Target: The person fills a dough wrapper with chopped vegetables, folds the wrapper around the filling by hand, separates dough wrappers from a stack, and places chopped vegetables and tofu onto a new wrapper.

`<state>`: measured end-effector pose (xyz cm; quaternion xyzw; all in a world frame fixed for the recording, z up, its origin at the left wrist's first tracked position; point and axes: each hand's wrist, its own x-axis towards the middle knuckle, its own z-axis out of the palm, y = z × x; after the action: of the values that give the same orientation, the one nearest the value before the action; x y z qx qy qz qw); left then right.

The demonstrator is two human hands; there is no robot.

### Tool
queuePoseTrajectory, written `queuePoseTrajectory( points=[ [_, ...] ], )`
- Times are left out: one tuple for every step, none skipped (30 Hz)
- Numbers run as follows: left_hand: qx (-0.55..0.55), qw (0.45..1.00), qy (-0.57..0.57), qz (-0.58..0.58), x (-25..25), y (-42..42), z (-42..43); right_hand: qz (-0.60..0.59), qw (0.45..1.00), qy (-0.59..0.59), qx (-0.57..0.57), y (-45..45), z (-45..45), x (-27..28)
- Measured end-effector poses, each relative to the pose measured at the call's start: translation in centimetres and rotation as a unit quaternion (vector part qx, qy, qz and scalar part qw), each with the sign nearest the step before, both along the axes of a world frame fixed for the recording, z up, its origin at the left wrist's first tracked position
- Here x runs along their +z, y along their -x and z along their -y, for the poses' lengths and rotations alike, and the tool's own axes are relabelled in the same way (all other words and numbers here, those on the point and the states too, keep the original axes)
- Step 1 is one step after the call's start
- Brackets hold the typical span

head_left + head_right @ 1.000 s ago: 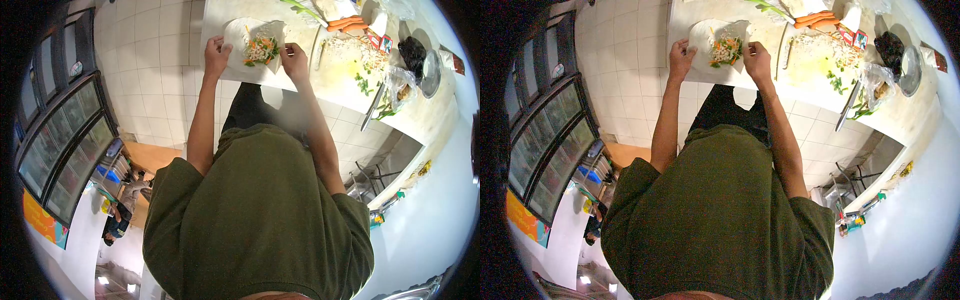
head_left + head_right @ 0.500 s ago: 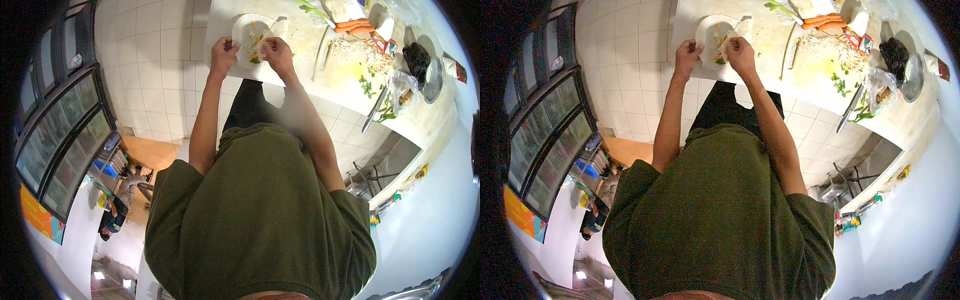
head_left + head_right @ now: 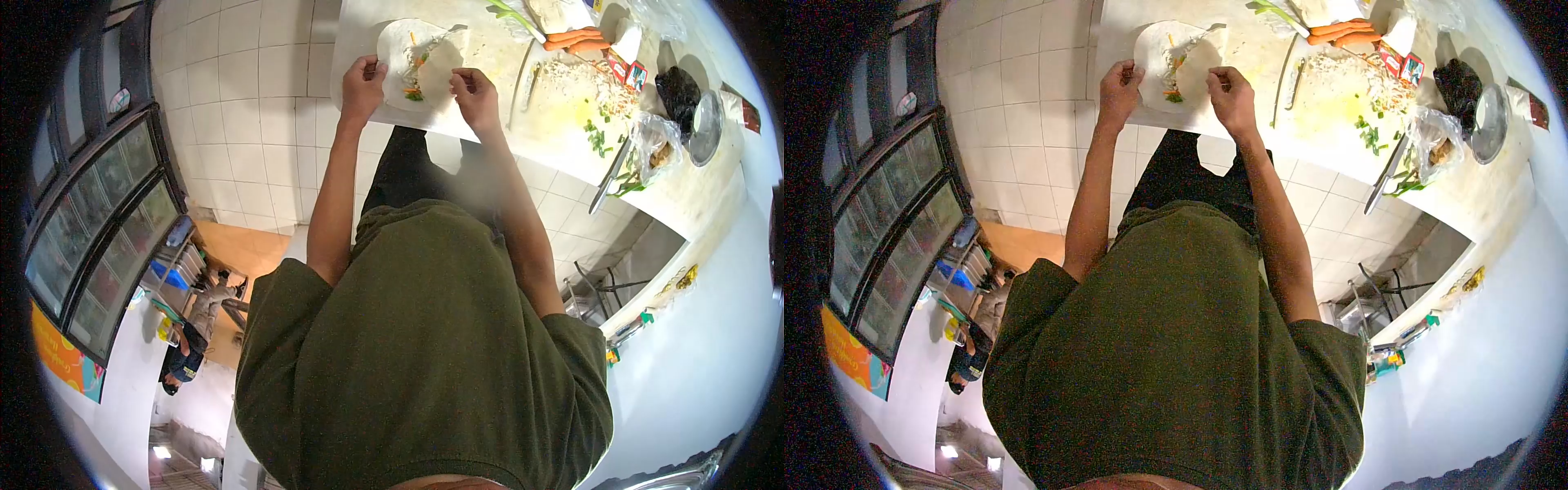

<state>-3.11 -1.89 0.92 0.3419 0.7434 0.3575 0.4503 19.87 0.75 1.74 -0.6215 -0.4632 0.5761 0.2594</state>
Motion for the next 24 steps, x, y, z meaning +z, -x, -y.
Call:
queuePoseTrajectory(
  points=[
    [-0.010, 1.000, -0.004, -0.001, -0.6, 0.3, 0.1, 0.004, 1.000, -0.006, 0.008, 0.2, 0.0, -0.1],
    [-0.020, 1.000, -0.007, -0.002, -1.1, 0.5, 0.3, 0.001, 1.000, -0.011, 0.011, 0.3, 0.1, -0.1],
    [-0.019, 1.000, -0.010, -0.003, -1.1, 0.6, 0.4, -0.001, 1.000, -0.016, 0.014, 0.4, 0.3, -0.1],
    [-0.019, 1.000, -0.014, -0.002, -1.1, 0.5, 0.3, -0.002, 1.000, -0.021, 0.016, 0.3, 0.3, -0.1],
    [-0.019, 1.000, -0.018, -0.001, -1.2, 0.4, 0.2, 0.008, 0.999, -0.026, 0.021, 0.0, 0.4, 0.0],
    [-0.017, 1.000, -0.017, 0.001, -1.1, 0.2, 0.2, 0.016, 0.999, -0.031, 0.026, -0.2, 0.5, 0.1],
    [-0.014, 1.000, -0.016, 0.003, -1.1, 0.1, 0.2, 0.025, 0.999, -0.036, 0.032, -0.4, 0.7, 0.2],
    [-0.011, 1.000, -0.014, 0.004, -1.0, 0.1, 0.4, 0.031, 0.999, -0.029, 0.029, -0.6, 0.9, 0.3],
    [-0.008, 1.000, -0.006, 0.020, -0.4, -0.2, 0.3, 0.036, 0.999, -0.023, 0.027, -0.9, 1.1, 0.3],
    [-0.005, 0.999, 0.003, 0.035, 0.4, -0.7, 0.1, 0.042, 0.999, -0.017, 0.024, -1.3, 1.3, 0.1],
    [-0.001, 0.999, 0.011, 0.050, 1.1, -1.1, -0.1, 0.037, 0.999, -0.018, 0.023, -1.5, 1.5, -0.2],
    [-0.018, 0.999, -0.010, 0.045, 0.5, -1.4, 0.0, 0.032, 0.999, -0.019, 0.021, -1.8, 1.6, -0.5],
    [-0.035, 0.998, -0.031, 0.040, 0.0, -1.6, 0.1, 0.027, 0.999, -0.020, 0.019, -1.9, 1.8, -0.8],
    [-0.052, 0.997, -0.051, 0.036, -0.5, -1.8, 0.3, 0.031, 0.999, -0.016, 0.020, -2.1, 1.9, -1.1],
    [-0.063, 0.997, -0.048, 0.026, -0.2, -2.2, 0.3, 0.035, 0.999, -0.012, 0.020, -2.1, 2.0, -1.0],
    [-0.073, 0.996, -0.045, 0.017, 0.0, -2.7, 0.3, 0.040, 0.999, -0.007, 0.021, -2.2, 2.1, -0.9],
    [-0.084, 0.996, -0.041, 0.007, 0.3, -3.1, 0.3, 0.034, 0.999, -0.005, 0.015, -2.2, 2.2, -0.7],
    [-0.097, 0.990, -0.062, -0.087, 0.7, -3.5, 0.4, 0.028, 1.000, -0.002, 0.010, -2.3, 2.3, -0.7],
    [-0.109, 0.974, -0.082, -0.181, 1.2, -3.9, 0.5, 0.023, 1.000, 0.000, 0.006, -2.3, 2.4, -0.7],
    [-0.120, 0.949, -0.102, -0.272, 1.5, -4.1, 0.4, 0.016, 1.000, 0.000, 0.004, -2.3, 2.4, -0.7],
    [-0.124, 0.943, -0.114, -0.287, 1.0, -4.1, 0.4, 0.010, 1.000, -0.001, 0.002, -2.3, 2.4, -0.8],
    [-0.127, 0.937, -0.124, -0.301, 0.4, -4.1, 0.6, 0.003, 1.000, 0.000, 0.000, -2.4, 2.6, -0.9],
    [-0.129, 0.931, -0.134, -0.315, -0.1, -3.9, 0.8, 0.004, 1.000, -0.002, 0.001, -2.4, 2.6, -0.9],
    [-0.154, 0.922, -0.125, -0.333, -0.3, -3.8, 1.0, 0.004, 1.000, -0.004, 0.001, -2.4, 2.6, -1.0]
  ],
)
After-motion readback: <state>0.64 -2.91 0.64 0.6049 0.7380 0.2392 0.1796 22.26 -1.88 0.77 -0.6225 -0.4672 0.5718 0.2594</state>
